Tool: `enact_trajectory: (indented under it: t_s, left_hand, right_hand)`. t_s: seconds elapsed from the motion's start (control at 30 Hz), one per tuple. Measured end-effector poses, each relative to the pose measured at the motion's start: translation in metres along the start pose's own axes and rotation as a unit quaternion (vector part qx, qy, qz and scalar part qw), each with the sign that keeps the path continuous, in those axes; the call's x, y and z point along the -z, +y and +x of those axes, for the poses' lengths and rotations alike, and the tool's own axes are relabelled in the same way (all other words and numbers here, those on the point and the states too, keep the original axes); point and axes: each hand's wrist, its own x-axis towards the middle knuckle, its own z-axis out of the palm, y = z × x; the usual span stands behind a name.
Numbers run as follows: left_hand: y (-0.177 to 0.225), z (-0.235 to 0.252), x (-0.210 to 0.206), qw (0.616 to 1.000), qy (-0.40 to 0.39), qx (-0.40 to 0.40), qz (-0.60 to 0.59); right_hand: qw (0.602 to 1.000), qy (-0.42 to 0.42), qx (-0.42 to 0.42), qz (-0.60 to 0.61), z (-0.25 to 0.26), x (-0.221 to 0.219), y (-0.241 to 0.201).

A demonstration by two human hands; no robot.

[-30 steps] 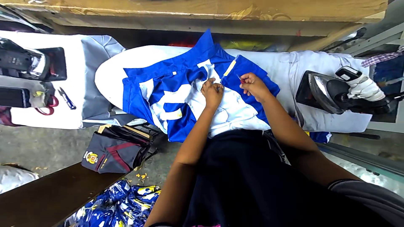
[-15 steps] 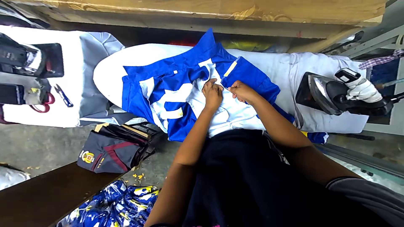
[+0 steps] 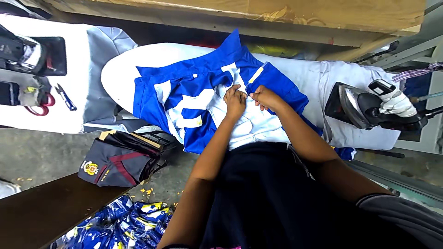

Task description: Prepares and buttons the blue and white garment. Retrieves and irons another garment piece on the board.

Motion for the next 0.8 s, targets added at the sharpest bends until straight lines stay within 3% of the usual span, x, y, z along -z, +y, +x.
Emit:
enact_trajectory:
  t_s: [0.4,0.53,0.67,0.73,0.8]
  left_hand:
    - [-0.002,0.0,0.0,1.0,-0.007,-0.006,-0.001]
    - [0.0,-0.004,0.009,0.997,0.003,-0.014,-0.071]
    - [0.013,-0.058,0.064,0.994,-0.003,-0.036,-0.101]
    - [-0.001,-0.104,0.1,0.997,0.031,0.011,-0.071]
    - [-0.04,-0.157,0.126,0.989,0.107,0.09,-0.051]
  right_hand:
    - [0.998,0.025,0.027,0.043,0.003,-0.003,0.007]
    - [0.998,0.011,0.036,0.057,-0.003,0.002,0.007]
    - [0.992,0.004,0.07,0.101,-0.013,0.018,0.015]
    - [0.988,0.021,0.091,0.121,-0.014,0.027,0.023]
    - [0.984,0.041,0.098,0.141,-0.013,0.034,0.031]
